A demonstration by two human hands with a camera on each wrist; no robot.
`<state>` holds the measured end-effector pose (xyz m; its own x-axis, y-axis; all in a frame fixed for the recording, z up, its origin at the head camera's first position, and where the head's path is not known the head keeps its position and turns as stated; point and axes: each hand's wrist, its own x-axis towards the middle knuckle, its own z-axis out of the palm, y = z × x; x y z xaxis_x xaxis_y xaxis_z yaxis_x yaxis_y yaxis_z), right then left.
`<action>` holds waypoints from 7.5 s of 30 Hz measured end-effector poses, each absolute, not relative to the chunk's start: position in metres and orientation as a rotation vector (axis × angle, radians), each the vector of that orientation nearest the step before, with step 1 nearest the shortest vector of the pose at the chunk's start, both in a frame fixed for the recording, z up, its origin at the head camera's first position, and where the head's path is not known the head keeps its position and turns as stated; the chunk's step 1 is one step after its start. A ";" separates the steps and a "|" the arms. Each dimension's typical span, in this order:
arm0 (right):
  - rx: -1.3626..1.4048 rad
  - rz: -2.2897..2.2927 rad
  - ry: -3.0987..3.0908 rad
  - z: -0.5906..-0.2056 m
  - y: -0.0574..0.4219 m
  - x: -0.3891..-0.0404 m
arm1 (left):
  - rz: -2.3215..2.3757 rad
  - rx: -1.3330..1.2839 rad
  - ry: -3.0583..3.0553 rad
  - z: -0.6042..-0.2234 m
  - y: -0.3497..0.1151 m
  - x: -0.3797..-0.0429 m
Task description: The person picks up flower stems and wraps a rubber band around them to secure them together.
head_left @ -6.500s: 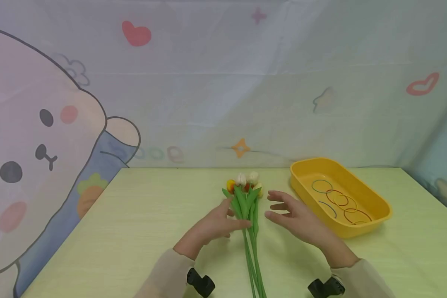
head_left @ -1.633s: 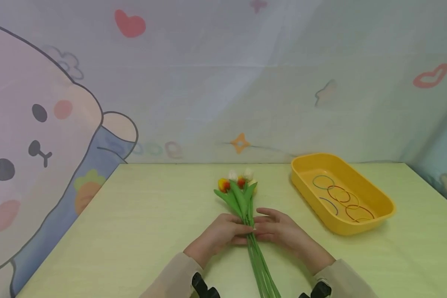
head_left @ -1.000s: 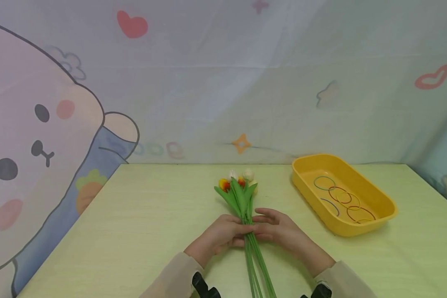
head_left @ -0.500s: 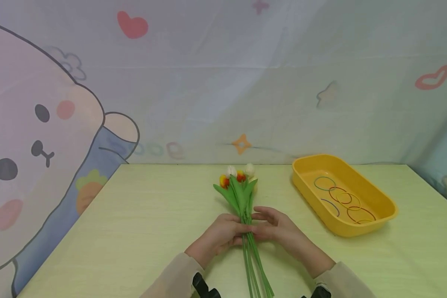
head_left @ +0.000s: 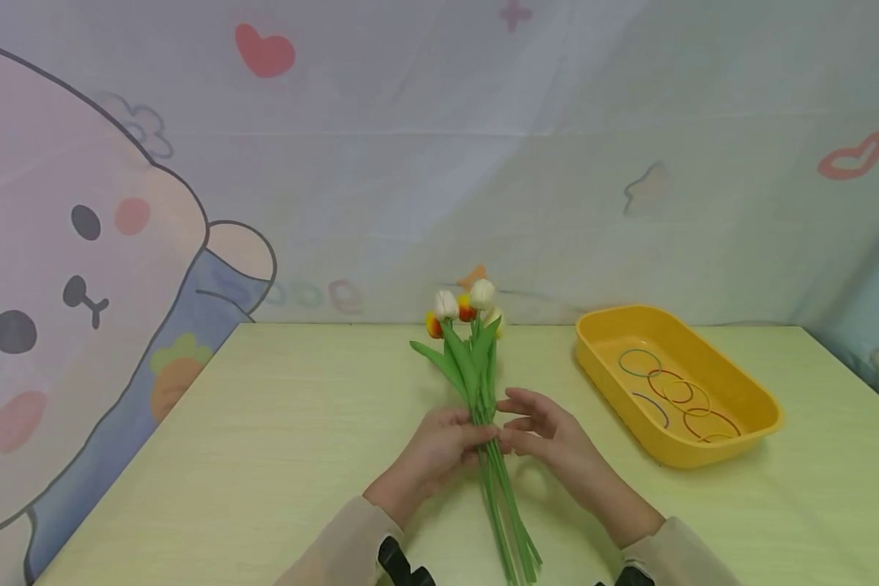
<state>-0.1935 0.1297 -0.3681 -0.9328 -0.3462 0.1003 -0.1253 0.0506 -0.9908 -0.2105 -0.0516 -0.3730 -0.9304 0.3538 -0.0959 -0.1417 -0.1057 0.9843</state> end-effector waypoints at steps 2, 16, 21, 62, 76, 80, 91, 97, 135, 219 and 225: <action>-0.483 -2.021 2.164 -0.366 0.128 -0.192 | 2.120 0.249 1.888 -0.370 -0.052 -0.210; -0.588 -1.928 1.972 -0.367 0.119 -0.185 | 2.304 0.347 1.977 -0.354 -0.055 -0.210; -0.581 -1.915 1.899 -0.369 0.116 -0.183 | 2.343 0.382 1.988 -0.351 -0.056 -0.210; -0.627 -1.922 2.431 -0.371 0.107 -0.175 | 2.405 0.312 1.919 -0.346 -0.047 -0.204; -0.522 -1.749 2.610 -0.371 0.105 -0.174 | 2.392 0.259 1.989 -0.348 -0.045 -0.203; -0.507 -1.714 2.633 -0.371 0.103 -0.174 | 2.379 0.241 2.012 -0.349 -0.045 -0.202; -0.524 -1.638 2.676 -0.373 0.102 -0.176 | 2.356 0.240 2.043 -0.351 -0.045 -0.203; -0.516 -1.633 2.585 -0.373 0.104 -0.177 | 2.355 0.238 2.021 -0.352 -0.045 -0.202; -0.414 -1.849 2.077 -0.375 0.113 -0.179 | 2.394 0.285 1.973 -0.355 -0.045 -0.203; -0.484 -1.662 2.371 -0.379 0.112 -0.179 | 2.181 0.170 2.116 -0.351 -0.046 -0.205; -0.494 -1.650 2.355 -0.378 0.114 -0.181 | 2.201 0.184 2.091 -0.352 -0.046 -0.206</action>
